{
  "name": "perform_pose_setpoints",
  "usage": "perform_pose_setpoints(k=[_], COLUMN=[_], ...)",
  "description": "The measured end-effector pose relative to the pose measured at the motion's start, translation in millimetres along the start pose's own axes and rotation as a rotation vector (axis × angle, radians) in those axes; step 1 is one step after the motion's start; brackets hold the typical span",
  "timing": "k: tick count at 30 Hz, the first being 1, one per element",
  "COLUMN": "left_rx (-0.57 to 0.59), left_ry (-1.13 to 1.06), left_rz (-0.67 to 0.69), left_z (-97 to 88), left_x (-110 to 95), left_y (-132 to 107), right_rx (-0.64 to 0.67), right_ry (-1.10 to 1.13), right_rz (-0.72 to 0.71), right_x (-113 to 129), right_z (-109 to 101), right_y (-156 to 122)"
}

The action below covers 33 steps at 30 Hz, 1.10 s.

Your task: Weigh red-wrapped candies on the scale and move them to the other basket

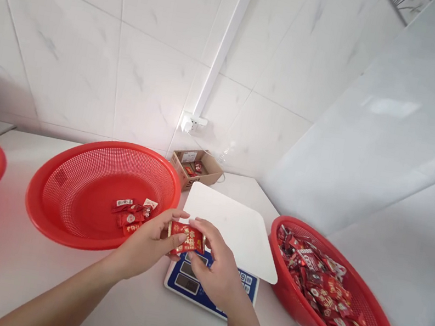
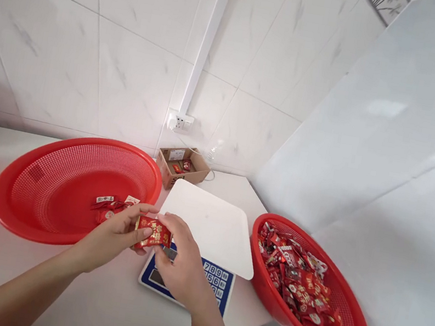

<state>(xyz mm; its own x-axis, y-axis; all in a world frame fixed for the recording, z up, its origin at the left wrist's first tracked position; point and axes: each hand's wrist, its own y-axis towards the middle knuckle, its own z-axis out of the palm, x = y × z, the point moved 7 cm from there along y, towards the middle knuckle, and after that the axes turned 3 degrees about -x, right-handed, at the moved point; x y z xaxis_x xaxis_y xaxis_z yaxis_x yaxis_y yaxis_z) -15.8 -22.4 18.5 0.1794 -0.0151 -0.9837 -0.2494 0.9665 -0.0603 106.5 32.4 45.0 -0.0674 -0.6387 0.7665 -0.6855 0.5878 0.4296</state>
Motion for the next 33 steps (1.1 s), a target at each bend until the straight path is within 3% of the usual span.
perform_pose_setpoints(k=[5, 9, 18, 23, 28, 33], left_rx=[-0.088, -0.099, -0.084, -0.146, -0.251, -0.405], left_ry=[0.033, 0.062, 0.048, 0.019, 0.042, 0.125], left_rz=[0.083, 0.085, 0.146, 0.166, 0.208, 0.239], left_z=[-7.8, -9.0, -13.1, -23.4, -42.1, -68.4], left_x=[-8.6, -9.8, -15.0, -20.4, -28.8, -37.4], left_y=[-2.3, -2.7, -2.5, -2.1, -2.1, -2.2], right_rx=[-0.171, -0.153, -0.147, -0.134, -0.186, -0.296], right_ry=[0.246, 0.233, 0.619, 0.666, 0.615, 0.435], right_rz=[0.213, 0.383, 0.455, 0.521, 0.516, 0.514], right_x=[-20.7, -33.2, -35.7, -39.7, -52.4, -72.1], right_z=[-1.6, 2.3, 19.3, 26.2, 7.1, -35.1], right_y=[4.1, 3.3, 2.6, 3.0, -7.0, -25.8])
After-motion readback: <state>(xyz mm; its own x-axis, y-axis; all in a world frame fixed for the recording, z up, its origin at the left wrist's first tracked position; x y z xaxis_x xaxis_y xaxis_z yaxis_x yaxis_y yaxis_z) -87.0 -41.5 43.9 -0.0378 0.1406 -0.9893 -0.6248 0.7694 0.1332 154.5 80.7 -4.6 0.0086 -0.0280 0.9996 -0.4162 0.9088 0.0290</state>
